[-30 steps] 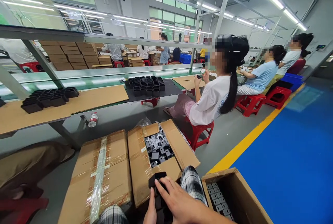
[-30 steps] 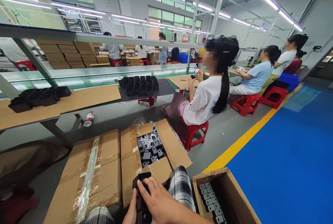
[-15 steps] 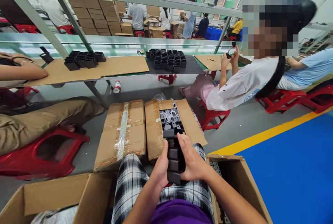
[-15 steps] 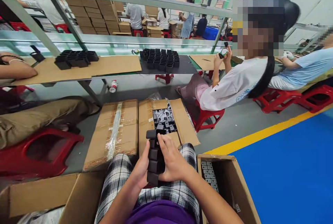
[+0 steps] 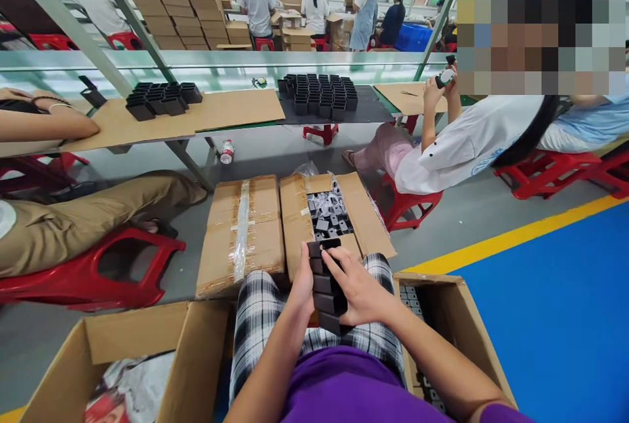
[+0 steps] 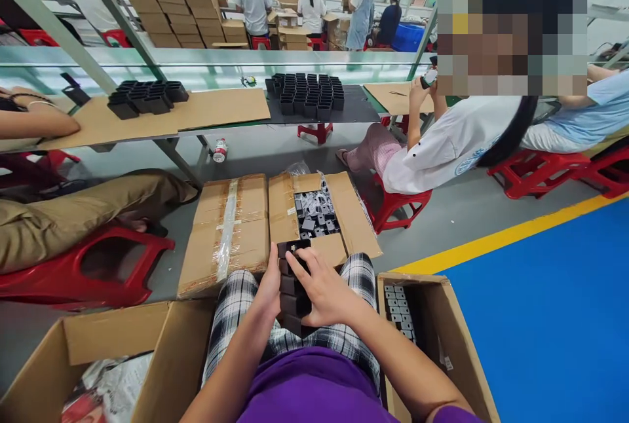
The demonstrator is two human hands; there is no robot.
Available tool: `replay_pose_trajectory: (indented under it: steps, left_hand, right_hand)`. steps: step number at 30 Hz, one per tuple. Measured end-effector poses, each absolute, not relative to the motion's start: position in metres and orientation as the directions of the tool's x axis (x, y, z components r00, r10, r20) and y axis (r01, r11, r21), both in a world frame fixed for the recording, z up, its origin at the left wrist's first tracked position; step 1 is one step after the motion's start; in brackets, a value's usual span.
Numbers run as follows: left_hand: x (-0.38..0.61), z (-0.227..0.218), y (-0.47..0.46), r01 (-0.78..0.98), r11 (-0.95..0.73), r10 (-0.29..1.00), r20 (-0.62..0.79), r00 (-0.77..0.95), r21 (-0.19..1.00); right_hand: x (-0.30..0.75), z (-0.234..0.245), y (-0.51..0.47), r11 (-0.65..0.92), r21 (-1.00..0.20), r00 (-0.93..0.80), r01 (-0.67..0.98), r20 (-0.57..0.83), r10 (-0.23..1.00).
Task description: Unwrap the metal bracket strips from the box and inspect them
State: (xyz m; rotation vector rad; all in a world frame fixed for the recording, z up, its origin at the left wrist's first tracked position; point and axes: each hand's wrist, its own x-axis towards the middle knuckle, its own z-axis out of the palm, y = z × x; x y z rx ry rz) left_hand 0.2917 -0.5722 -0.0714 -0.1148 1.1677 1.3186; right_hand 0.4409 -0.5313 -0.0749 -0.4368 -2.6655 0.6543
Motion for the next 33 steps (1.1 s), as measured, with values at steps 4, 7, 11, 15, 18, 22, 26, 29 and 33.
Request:
replay_pose_trajectory:
  steps: [4,7,11,15,18,22,26,29,33]
  left_hand:
    - [0.294,-0.083,-0.573,-0.719,0.285,0.656,-0.676,-0.335,0.633]
    - [0.292,-0.086,-0.572,-0.698,0.308,0.65,-0.678,-0.342,0.647]
    - [0.289,-0.088,-0.572,-0.706,0.335,0.636,-0.703,-0.319,0.624]
    - [0.284,-0.089,-0.571,-0.73,0.383,0.624,-0.741,-0.247,0.566]
    - [0.279,-0.086,-0.571,-0.752,0.429,0.639,-0.756,-0.139,0.501]
    - [0.273,-0.079,-0.573,-0.763,0.471,0.657,-0.753,-0.03,0.442]
    - [0.27,-0.075,-0.574,-0.789,0.468,0.689,-0.724,0.042,0.399]
    - [0.273,-0.08,-0.574,-0.789,0.467,0.661,-0.751,0.01,0.4]
    - [0.28,-0.092,-0.573,-0.722,0.497,0.585,-0.801,-0.13,0.481]
  right_hand:
    - [0.441,-0.075,-0.531,0.849,-0.455,-0.902,0.27,0.189,0.389]
    - [0.439,-0.077,-0.53,0.846,-0.443,-0.904,0.295,0.158,0.398]
    - [0.433,-0.085,-0.529,0.84,-0.44,-0.904,0.319,0.124,0.408]
    - [0.423,-0.102,-0.525,0.845,-0.432,-0.906,0.315,0.128,0.403]
    - [0.418,-0.12,-0.522,0.845,-0.435,-0.897,0.311,0.16,0.413]
    - [0.415,-0.139,-0.516,0.838,-0.475,-0.896,0.269,0.195,0.398]
    - [0.414,-0.143,-0.512,0.83,-0.485,-0.878,0.274,0.225,0.422]
    - [0.413,-0.141,-0.513,0.841,-0.465,-0.88,0.277,0.228,0.416]
    - [0.409,-0.143,-0.515,0.833,-0.462,-0.883,0.305,0.191,0.429]
